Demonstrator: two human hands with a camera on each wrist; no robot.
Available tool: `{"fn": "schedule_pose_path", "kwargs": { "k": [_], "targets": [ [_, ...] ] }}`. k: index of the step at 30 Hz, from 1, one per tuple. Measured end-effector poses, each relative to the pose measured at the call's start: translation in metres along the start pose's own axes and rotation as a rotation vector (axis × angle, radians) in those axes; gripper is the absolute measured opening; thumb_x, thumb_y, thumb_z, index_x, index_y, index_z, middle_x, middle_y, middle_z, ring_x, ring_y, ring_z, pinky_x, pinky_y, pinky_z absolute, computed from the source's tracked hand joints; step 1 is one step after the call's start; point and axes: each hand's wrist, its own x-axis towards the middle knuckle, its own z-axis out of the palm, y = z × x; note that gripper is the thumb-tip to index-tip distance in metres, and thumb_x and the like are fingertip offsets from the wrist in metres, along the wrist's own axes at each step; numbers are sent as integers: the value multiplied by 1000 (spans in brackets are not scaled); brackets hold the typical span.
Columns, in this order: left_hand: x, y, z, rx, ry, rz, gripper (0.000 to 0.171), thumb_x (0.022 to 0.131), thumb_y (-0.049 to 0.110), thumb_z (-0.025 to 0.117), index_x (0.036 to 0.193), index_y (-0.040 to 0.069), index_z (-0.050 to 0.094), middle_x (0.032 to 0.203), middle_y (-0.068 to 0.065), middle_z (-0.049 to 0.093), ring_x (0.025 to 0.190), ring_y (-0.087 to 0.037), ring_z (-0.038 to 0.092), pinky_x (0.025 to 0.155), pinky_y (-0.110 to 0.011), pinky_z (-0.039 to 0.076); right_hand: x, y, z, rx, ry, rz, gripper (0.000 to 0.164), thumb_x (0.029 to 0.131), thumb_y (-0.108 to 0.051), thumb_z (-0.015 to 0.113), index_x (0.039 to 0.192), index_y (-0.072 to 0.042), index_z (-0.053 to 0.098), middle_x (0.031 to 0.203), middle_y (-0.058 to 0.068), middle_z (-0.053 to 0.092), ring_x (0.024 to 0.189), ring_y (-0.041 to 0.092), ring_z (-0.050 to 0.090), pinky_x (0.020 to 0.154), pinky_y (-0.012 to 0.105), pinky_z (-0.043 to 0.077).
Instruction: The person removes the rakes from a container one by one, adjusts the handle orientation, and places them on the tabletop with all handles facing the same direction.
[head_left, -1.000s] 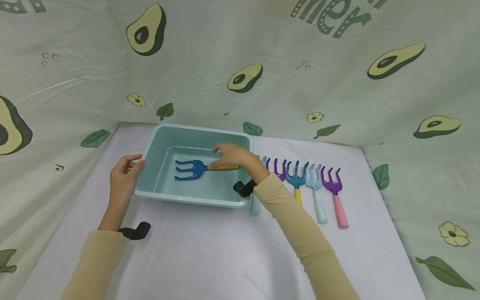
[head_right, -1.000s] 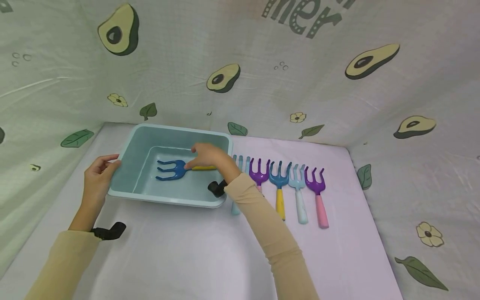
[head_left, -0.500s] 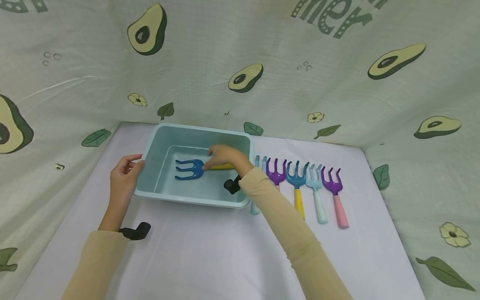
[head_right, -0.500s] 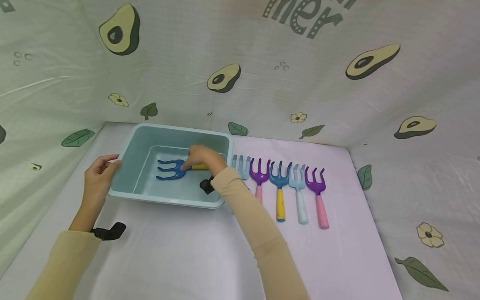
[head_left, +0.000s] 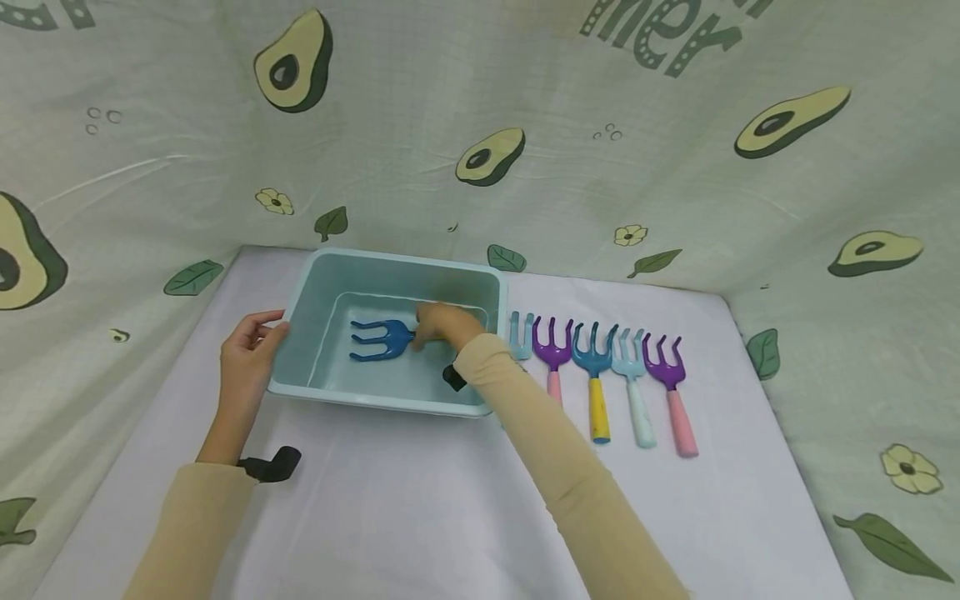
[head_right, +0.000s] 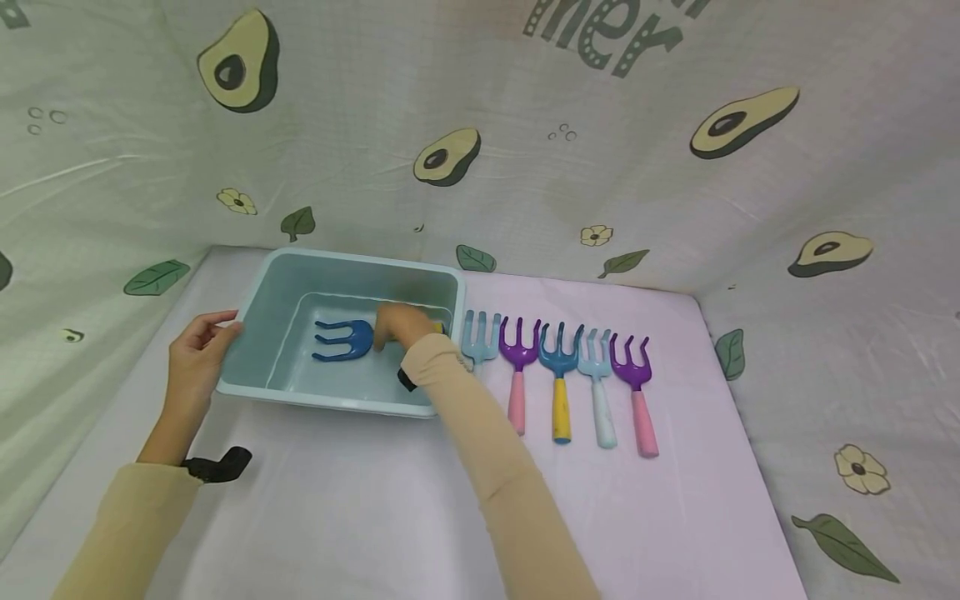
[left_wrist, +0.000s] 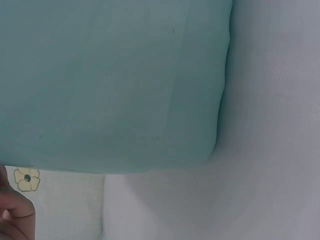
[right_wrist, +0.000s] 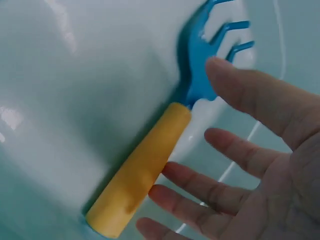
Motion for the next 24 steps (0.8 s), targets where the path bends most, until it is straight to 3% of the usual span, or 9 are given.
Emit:
{"fn": "schedule_pose_path", "kwargs": {
  "k": [1,5,7,10,12,14,16,20,24],
  "targets": [
    [-1,2,0,39,4,-4,33,90,33,58,116,12,62,77,8,51,70,-6,49,57,-14,41,0,0,2,-12,3,15,54,82,-28,68,130,-11,49,129,7,52,111,24,51,91,43,44],
    [5,-8,1,11,7,-4,33,89,34,60,115,14,63,78,5,52,70,-8,50,56,-16,42,3,-1,8,-89,34,51,43,80,-26,70,119,-14,56,118,7,55,103,24,50,85,42,45],
    [18,-31,0,-75,-22,19,31,87,30,64,115,15,64,79,3,54,69,-8,51,53,-16,41,6,-2,12,-142,54,63,37,81,-23,69,114,-12,59,117,10,54,103,26,49,84,42,45],
    [23,-41,-1,-69,-38,15,33,87,33,64,116,18,64,81,3,55,70,-9,52,54,-17,42,11,-2,18,-232,80,78,36,85,-20,62,119,-10,57,125,15,51,112,31,46,90,46,43],
    [21,-39,-1,-57,-36,8,32,87,33,64,116,18,64,81,4,55,70,-9,52,54,-16,43,12,-2,20,-271,98,84,37,90,-20,54,126,-10,53,131,18,47,118,35,43,93,50,41],
    [9,-18,0,29,-9,-14,34,89,37,59,117,18,63,80,5,53,71,-8,51,55,-16,44,12,0,22,-286,118,78,39,94,-21,46,132,-13,48,135,19,44,122,37,41,94,53,39],
    [5,-7,0,43,-2,-31,33,90,35,59,117,16,62,78,7,52,70,-7,50,55,-15,43,10,1,22,-289,132,63,38,97,-24,42,133,-14,46,135,20,44,122,37,41,94,53,39],
    [0,5,0,51,0,-64,33,91,30,58,119,13,61,77,9,50,69,-5,49,56,-13,41,7,3,23,-300,160,25,32,96,-23,45,127,-13,49,126,16,51,114,31,48,92,46,42],
    [0,3,1,58,16,-49,33,90,33,59,116,14,62,77,8,51,68,-5,49,55,-14,41,7,5,24,-290,136,3,28,95,-19,49,122,-12,50,111,9,57,97,21,52,88,38,45]
  ]
}}
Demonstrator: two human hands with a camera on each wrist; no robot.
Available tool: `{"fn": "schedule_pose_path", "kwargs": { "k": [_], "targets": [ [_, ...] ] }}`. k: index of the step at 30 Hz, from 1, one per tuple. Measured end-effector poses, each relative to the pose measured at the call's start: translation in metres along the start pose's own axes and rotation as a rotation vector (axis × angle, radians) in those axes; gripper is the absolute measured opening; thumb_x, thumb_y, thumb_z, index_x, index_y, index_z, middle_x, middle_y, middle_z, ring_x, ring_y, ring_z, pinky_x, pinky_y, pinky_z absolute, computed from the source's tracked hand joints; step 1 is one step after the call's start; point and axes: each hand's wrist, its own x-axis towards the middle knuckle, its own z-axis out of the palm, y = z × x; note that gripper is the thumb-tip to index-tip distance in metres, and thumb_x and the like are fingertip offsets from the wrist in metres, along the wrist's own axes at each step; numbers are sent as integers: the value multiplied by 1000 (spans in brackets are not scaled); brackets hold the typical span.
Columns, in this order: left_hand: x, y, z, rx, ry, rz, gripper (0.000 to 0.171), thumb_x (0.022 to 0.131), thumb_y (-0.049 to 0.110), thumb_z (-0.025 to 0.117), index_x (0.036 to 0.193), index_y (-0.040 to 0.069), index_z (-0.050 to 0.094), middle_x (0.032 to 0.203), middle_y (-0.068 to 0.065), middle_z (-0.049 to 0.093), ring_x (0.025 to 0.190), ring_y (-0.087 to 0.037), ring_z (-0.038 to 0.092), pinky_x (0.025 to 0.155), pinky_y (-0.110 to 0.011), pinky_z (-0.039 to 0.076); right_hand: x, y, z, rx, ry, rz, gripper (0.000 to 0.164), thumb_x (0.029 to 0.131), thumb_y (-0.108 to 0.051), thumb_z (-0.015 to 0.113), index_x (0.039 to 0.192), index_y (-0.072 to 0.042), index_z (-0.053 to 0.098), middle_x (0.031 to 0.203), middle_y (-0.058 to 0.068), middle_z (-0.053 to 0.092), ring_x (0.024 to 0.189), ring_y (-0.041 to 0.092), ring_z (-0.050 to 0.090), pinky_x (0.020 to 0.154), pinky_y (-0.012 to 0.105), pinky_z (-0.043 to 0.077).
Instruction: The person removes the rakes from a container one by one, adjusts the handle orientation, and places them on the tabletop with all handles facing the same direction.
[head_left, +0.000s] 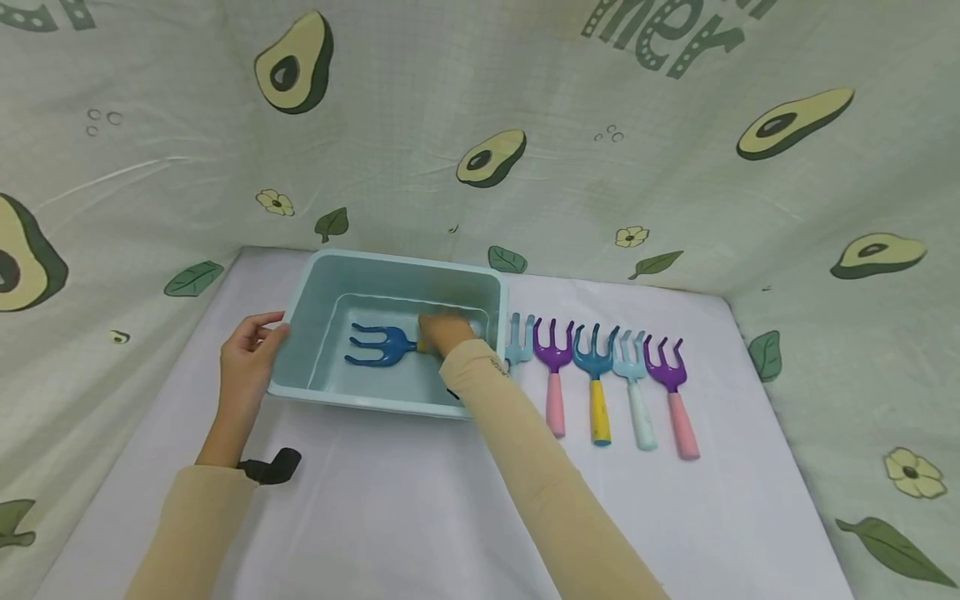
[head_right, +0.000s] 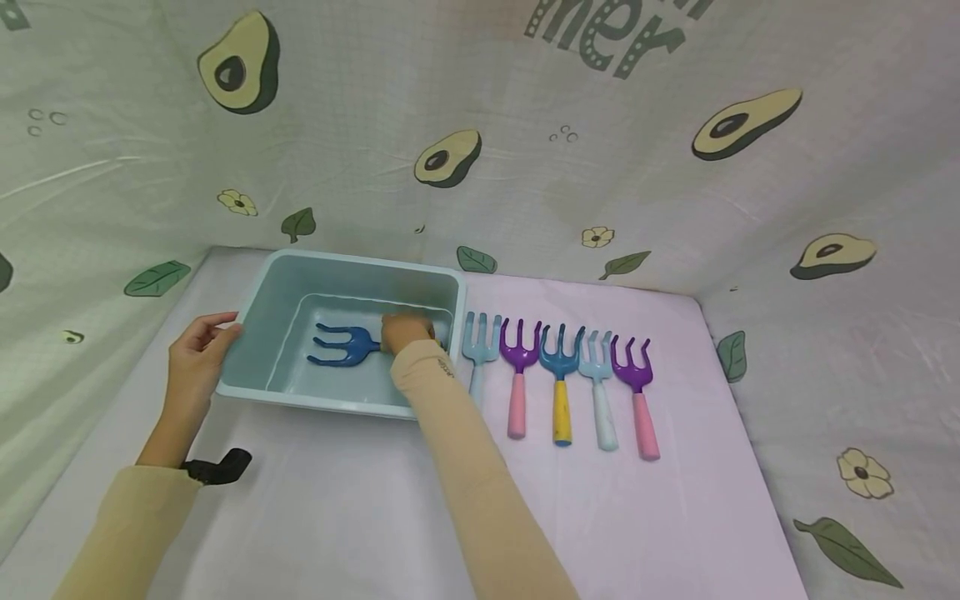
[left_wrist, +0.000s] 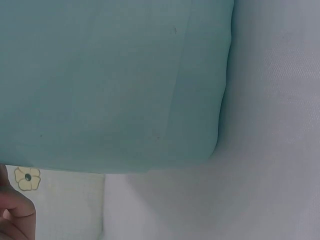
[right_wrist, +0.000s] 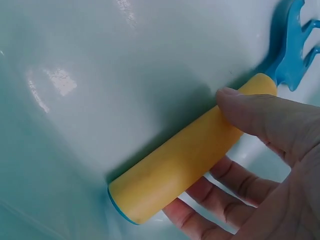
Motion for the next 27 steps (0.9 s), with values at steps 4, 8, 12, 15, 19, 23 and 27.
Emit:
{"fn": "schedule_pose_path", "kwargs": {
  "k": [4,8,12,15,19,23,27],
  "targets": [
    [0,-1,0,-3,1,0,33,90,32,59,116,13,62,77,7,51,69,-6,50,56,-15,41,2,0,2,16,-61,-22,26,93,-15,51,119,-13,47,108,6,57,93,18,52,88,36,45],
    [1,-3,-1,-2,-4,2,32,90,32,59,116,14,63,76,8,51,68,-6,49,56,-14,41,2,-1,3,40,-87,-45,12,94,-16,51,106,-15,47,99,4,56,89,18,51,83,34,45],
    [2,-8,-2,0,-12,46,33,90,34,58,116,14,62,76,7,51,68,-6,50,55,-15,43,4,-2,3,65,-110,-60,11,92,-19,55,100,-16,47,93,2,55,84,17,50,72,30,43],
    [14,-30,1,-47,-12,60,33,88,35,61,116,17,63,77,6,54,67,-7,52,52,-16,44,5,-2,4,104,-138,-49,12,92,-20,55,101,-16,48,92,3,54,82,17,49,67,28,42],
    [28,-55,3,-114,-15,73,32,85,34,66,114,19,65,77,3,55,66,-9,52,50,-17,43,6,-1,3,160,-171,-41,15,93,-22,53,106,-17,49,92,4,53,81,17,49,65,28,41],
    [18,-38,2,-88,-11,77,31,87,33,64,114,17,65,77,3,54,66,-9,52,50,-17,43,7,-1,2,170,-167,-60,13,93,-25,51,104,-19,51,90,3,53,80,17,49,65,28,39],
    [3,-10,0,-32,-10,40,30,90,30,59,115,14,63,76,7,52,66,-6,51,53,-14,43,7,-3,-1,164,-161,-78,8,91,-25,52,96,-19,51,87,1,51,79,15,47,64,27,36]
  ]
}}
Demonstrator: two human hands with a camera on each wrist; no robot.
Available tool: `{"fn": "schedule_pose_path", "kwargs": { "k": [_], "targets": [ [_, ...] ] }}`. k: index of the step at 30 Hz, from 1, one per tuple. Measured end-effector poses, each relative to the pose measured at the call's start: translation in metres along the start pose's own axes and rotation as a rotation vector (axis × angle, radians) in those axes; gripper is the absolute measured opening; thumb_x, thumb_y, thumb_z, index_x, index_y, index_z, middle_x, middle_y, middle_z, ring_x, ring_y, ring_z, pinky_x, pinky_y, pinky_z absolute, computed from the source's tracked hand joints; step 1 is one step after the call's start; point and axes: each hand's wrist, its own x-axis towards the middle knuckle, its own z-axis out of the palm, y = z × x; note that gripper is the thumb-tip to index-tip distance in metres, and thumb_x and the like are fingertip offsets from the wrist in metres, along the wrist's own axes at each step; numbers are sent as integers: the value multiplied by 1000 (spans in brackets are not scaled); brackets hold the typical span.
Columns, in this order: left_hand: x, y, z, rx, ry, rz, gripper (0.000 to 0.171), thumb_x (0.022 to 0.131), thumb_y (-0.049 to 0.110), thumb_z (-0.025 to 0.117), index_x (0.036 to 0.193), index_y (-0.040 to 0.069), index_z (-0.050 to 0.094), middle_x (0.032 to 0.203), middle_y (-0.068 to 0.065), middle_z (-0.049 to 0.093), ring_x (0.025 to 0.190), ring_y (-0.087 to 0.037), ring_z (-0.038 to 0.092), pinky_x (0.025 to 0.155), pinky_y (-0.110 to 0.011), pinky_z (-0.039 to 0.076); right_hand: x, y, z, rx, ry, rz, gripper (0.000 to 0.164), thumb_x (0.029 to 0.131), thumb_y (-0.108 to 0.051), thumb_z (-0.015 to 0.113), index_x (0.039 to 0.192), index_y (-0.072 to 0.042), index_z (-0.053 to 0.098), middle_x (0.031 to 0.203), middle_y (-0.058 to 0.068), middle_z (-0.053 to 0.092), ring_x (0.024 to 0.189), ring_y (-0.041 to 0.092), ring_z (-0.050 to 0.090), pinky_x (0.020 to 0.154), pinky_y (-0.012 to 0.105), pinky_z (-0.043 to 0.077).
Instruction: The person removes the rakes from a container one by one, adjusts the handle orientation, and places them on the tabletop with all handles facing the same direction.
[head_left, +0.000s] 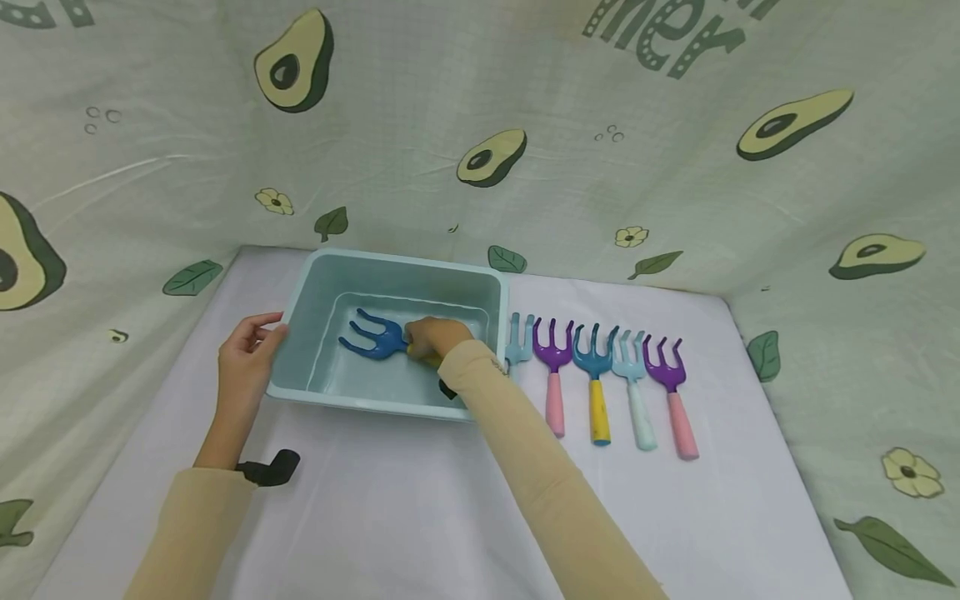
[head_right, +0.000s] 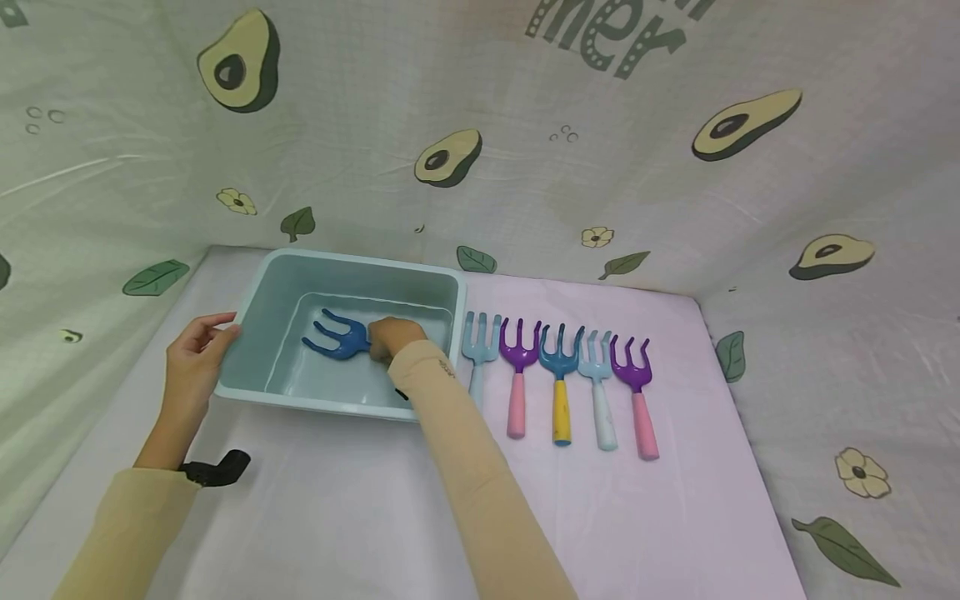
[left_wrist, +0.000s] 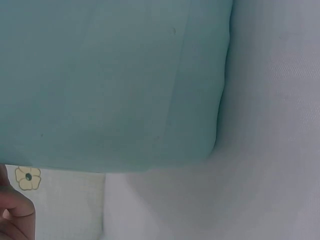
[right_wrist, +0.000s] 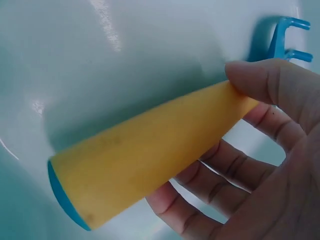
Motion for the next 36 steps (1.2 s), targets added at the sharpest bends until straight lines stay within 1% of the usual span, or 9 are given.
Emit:
{"fn": "schedule_pose_path", "kwargs": {
  "k": [6,9,11,16,21,24,29,32,36],
  "targets": [
    [-5,14,1,35,5,-45,31,90,27,58,117,12,62,75,10,50,66,-3,49,54,-13,42,-1,-3,-7,14,-8,-30,7,88,-20,55,85,-15,51,82,-1,48,74,14,45,61,25,35],
    [-2,10,2,19,11,-23,32,90,27,60,117,11,62,75,9,51,66,-4,49,53,-14,42,0,-4,-10,29,-6,-47,9,85,-17,59,80,-14,52,78,-1,48,71,14,45,60,25,35],
    [3,-2,2,-43,5,0,30,89,27,62,115,12,63,75,7,52,65,-4,50,51,-14,41,0,-5,-12,28,-1,-49,12,83,-16,61,77,-13,52,76,-1,47,69,14,45,59,25,35],
    [7,-13,1,-62,-7,37,32,87,35,62,113,16,65,77,3,54,67,-8,52,52,-16,43,-1,-6,-16,-10,22,-49,18,82,-16,64,74,-15,48,73,-3,42,67,13,41,58,25,32],
    [1,1,1,-12,13,16,32,89,31,61,114,12,63,75,6,53,66,-6,52,54,-14,42,-3,-8,-20,-38,37,-61,25,82,-15,63,68,-16,42,67,-2,36,62,13,38,56,25,29],
    [-3,10,2,29,19,-14,32,90,29,59,116,11,62,73,11,51,66,-3,51,54,-12,42,-6,-11,-21,-51,46,-76,22,82,-16,63,69,-16,45,67,-3,39,62,13,40,56,25,31],
    [-3,12,1,9,9,-40,30,90,27,60,116,13,62,74,10,51,66,-3,50,55,-12,42,-10,-14,-23,-74,65,-84,13,83,-18,64,77,-15,53,74,-2,48,67,13,46,57,25,35],
    [7,-8,2,-4,9,-25,31,89,29,61,116,14,63,77,5,53,68,-9,52,54,-15,44,-13,-15,-24,-79,73,-89,9,84,-20,64,83,-15,57,78,-2,52,71,14,49,60,25,38],
    [35,-64,5,-11,22,66,35,85,42,64,114,24,65,77,7,56,67,-7,54,52,-16,45,-15,-16,-26,-89,86,-108,11,83,-22,65,89,-15,60,85,-2,57,75,15,52,62,26,41]
  ]
}}
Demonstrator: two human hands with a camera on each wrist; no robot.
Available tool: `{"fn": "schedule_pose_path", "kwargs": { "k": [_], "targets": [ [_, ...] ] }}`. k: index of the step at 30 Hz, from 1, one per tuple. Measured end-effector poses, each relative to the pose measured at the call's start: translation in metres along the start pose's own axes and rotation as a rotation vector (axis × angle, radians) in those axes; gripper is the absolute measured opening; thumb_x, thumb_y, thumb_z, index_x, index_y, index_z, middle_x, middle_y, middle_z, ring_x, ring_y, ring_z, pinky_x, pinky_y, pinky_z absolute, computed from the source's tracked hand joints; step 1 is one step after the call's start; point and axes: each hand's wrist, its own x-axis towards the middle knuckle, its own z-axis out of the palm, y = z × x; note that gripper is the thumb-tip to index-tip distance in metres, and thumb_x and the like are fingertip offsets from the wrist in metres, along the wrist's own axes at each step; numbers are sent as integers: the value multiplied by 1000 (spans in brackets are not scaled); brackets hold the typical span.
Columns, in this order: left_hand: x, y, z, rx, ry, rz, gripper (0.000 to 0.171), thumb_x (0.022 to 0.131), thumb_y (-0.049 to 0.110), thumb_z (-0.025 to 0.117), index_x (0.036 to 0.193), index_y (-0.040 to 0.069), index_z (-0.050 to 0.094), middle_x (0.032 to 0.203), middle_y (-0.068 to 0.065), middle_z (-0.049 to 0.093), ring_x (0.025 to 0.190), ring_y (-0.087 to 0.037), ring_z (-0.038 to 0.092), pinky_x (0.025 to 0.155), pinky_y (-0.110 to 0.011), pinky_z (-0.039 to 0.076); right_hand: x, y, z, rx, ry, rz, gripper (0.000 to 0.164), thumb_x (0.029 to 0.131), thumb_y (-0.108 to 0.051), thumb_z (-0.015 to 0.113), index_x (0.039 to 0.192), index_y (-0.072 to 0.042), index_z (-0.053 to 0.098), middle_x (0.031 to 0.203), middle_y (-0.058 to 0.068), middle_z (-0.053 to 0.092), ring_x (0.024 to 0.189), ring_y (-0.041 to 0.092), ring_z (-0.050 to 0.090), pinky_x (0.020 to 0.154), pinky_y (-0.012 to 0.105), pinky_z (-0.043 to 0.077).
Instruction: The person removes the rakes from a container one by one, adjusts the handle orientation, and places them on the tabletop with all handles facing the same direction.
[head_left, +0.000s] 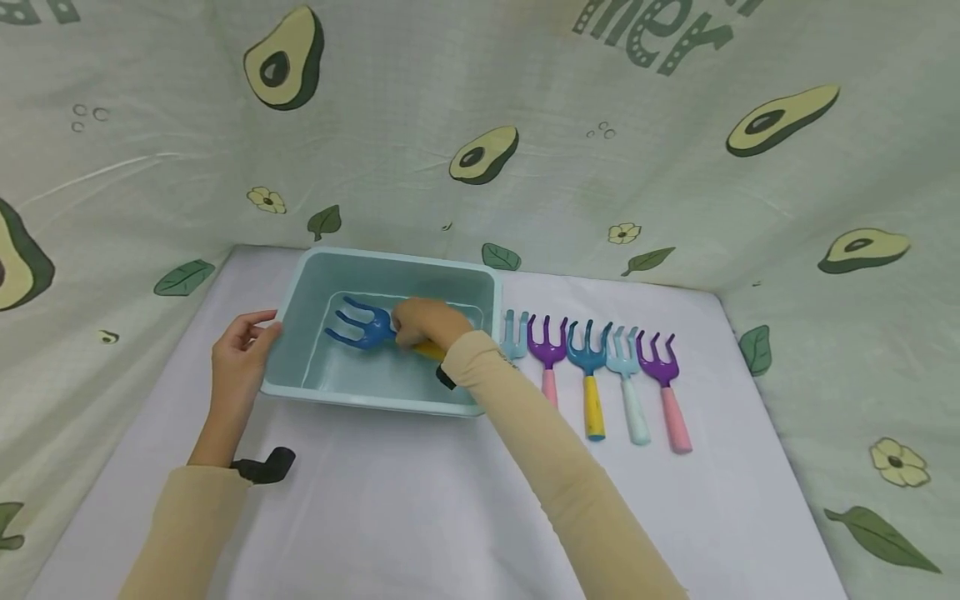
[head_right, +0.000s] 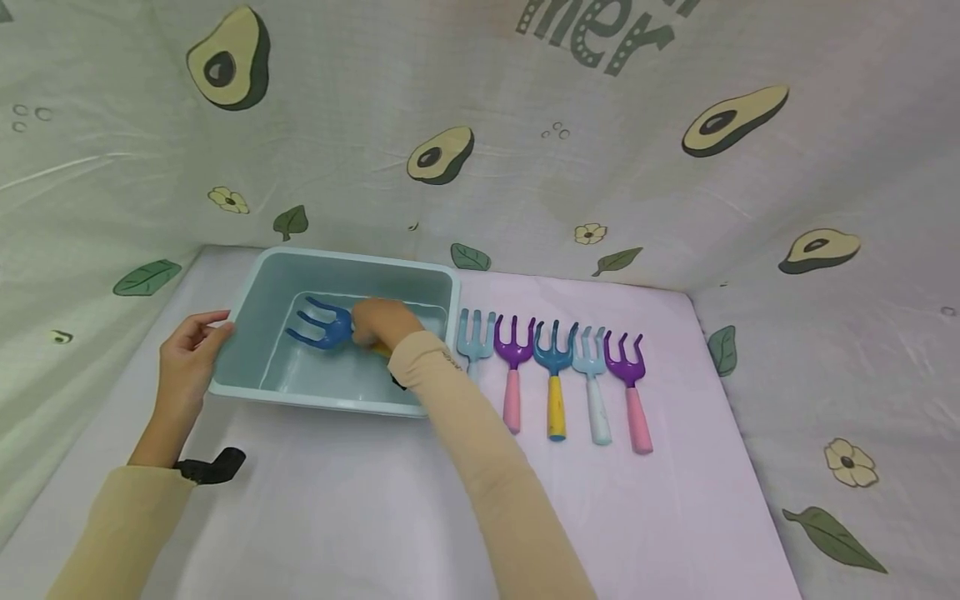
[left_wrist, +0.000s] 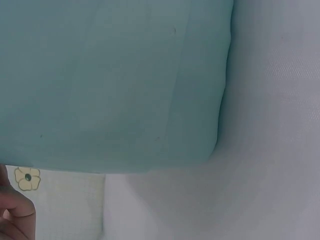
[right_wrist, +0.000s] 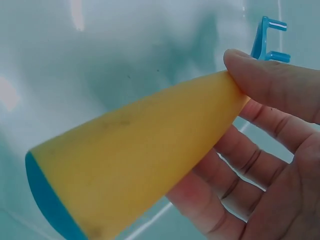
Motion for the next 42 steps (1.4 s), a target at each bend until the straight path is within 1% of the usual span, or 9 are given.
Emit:
{"fn": "schedule_pose_path", "kwargs": {
  "k": [3,7,12,19,23,27,29,36,42],
  "targets": [
    [-6,16,-1,-1,-8,-22,34,86,40,64,115,23,64,74,11,53,65,-2,52,52,-14,43,-2,0,-4,-30,5,-18,13,84,-24,65,91,-15,59,86,-2,57,75,15,52,63,26,40],
    [-25,66,-3,-19,-26,-104,31,89,27,62,115,12,63,73,8,52,66,-5,51,53,-14,42,-6,0,-12,-71,14,-42,12,84,-24,61,93,-16,58,87,-2,56,76,15,52,63,26,40],
    [-18,50,-2,-44,-16,-72,32,87,34,63,113,16,66,75,4,54,66,-7,52,51,-16,43,-17,0,-20,-98,30,-77,13,84,-24,61,94,-16,57,87,-2,56,76,15,52,63,26,40],
    [-22,64,-2,1,-29,-90,35,88,35,61,116,13,63,78,4,53,68,-8,51,54,-15,44,-39,3,-32,-98,58,-127,18,84,-26,64,98,-17,58,89,-1,57,74,15,53,61,25,41],
    [-16,49,-2,-32,-34,-80,34,87,37,63,114,17,65,78,3,53,68,-10,51,53,-17,43,-54,9,-40,-91,86,-149,23,84,-29,65,103,-18,58,90,-2,59,72,14,54,60,25,42],
    [-6,29,-1,-4,-36,-75,35,86,41,62,115,21,64,80,3,54,70,-10,52,53,-18,44,-69,16,-46,-56,113,-166,25,84,-31,65,104,-18,58,80,-1,54,67,14,51,57,23,38],
    [-3,22,0,-45,-37,-78,33,86,37,64,114,20,65,79,3,55,69,-10,52,52,-18,43,-76,21,-48,-36,131,-182,25,84,-32,66,103,-17,57,75,-1,52,66,14,49,56,23,36],
    [-15,46,-2,-59,-47,-78,30,86,34,64,112,18,66,78,4,54,68,-9,51,52,-17,43,-97,41,-45,49,181,-197,23,82,-29,66,99,-15,58,75,2,54,68,16,51,57,24,39],
    [-29,76,-3,20,-40,-102,31,91,31,58,115,13,63,77,8,52,68,-6,51,55,-13,43,-115,61,-39,129,204,-176,25,82,-27,67,101,-14,59,74,3,54,66,17,52,57,25,41]
  ]
}}
